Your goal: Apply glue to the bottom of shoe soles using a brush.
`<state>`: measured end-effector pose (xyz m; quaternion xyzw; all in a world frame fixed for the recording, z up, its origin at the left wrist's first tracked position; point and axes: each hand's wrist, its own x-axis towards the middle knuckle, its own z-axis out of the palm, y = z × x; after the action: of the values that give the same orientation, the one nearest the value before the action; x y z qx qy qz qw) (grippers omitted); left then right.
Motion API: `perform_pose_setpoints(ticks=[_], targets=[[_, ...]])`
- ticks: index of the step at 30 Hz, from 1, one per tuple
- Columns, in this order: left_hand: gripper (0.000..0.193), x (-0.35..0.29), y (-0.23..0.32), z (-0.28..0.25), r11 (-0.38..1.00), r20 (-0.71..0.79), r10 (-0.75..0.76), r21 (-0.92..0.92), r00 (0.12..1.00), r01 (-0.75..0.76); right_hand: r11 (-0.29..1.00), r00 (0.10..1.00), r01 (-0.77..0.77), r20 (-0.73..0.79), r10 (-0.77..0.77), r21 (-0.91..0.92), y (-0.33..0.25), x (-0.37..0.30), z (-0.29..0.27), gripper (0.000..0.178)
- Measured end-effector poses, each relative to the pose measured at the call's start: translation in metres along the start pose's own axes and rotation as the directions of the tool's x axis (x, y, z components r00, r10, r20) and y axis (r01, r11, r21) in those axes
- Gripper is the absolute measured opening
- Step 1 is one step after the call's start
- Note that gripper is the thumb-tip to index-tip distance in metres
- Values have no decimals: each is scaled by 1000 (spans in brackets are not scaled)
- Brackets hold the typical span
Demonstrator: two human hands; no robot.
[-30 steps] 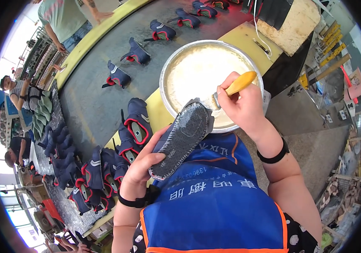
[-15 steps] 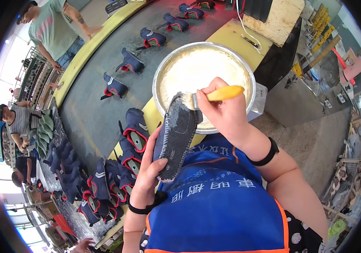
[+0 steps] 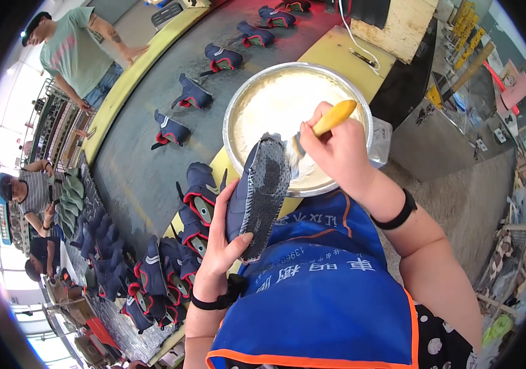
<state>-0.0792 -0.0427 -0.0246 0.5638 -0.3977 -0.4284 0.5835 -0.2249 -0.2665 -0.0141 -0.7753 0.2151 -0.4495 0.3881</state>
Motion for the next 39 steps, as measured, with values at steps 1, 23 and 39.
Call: perform_pose_setpoints(ticks=[1,23,39], targets=[[96,0,2,0,998,12,-37,-42,999,37,999,1000,30,11,-30,-45,3,5,-1,14],[52,29,47,-165,883,-523,-355,-459,775,95,979,950,-202,-237,202,23,82,-42,-10,8],[91,88,-163,-391,622,-802,-228,316,552,716,945,915,-298,-242,323,135,95,-42,-6,13]])
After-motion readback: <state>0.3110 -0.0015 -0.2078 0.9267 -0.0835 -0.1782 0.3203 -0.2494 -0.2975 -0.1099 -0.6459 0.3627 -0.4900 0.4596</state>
